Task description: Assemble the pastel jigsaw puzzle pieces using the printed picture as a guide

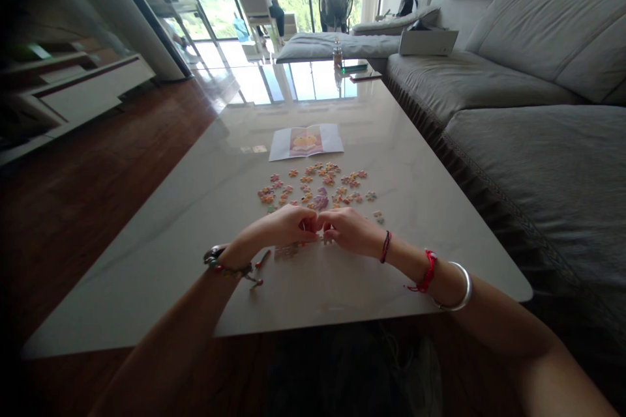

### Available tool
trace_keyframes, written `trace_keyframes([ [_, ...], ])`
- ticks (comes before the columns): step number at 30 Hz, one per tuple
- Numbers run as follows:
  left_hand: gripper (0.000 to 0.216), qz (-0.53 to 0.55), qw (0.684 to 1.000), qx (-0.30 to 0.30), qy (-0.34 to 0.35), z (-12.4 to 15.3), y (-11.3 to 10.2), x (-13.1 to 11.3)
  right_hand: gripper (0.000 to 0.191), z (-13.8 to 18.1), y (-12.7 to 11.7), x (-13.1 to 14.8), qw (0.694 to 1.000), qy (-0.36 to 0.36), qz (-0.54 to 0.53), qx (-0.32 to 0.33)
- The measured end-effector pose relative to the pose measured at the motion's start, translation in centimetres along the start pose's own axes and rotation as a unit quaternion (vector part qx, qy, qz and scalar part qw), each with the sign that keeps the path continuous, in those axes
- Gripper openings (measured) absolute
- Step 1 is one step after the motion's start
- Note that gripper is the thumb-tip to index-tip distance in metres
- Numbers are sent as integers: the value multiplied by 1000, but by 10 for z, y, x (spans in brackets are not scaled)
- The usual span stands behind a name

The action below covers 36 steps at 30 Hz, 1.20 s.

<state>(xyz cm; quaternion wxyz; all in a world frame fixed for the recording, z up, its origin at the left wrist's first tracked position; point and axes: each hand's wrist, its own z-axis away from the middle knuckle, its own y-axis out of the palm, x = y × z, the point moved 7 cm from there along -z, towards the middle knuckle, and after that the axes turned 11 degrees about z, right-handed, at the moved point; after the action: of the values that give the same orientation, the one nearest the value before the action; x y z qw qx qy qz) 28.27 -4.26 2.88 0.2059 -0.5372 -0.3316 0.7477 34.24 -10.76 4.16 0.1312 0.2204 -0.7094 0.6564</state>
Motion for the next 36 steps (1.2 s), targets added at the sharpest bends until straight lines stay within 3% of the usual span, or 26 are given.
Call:
trace_keyframes([
  [3,11,6,1000,11,-17,0,1,1,12,2,-7,-10,999,2,-36,25],
  [7,11,8,999,18,-32,1,0,-1,13,11,-21,-32,988,-1,-87,132],
  [11,10,10,999,24,-47,1,-1,-2,9,21,-33,-48,981,5,-30,191],
  [18,11,7,998,33,-48,-1,1,1,16,20,-50,-49,991,-17,78,104],
  [22,11,9,999,31,-41,-1,1,4,12,18,-37,-32,985,-69,111,115],
  [26,13,11,999,32,-41,0,2,4,4,16,-26,-25,981,-70,127,126],
  [30,12,4,999,29,-41,0,1,2,4,16,-31,-29,989,-46,88,111],
  [36,11,11,1000,26,-11,0,3,-5,13,14,-34,-25,994,-15,-72,85],
])
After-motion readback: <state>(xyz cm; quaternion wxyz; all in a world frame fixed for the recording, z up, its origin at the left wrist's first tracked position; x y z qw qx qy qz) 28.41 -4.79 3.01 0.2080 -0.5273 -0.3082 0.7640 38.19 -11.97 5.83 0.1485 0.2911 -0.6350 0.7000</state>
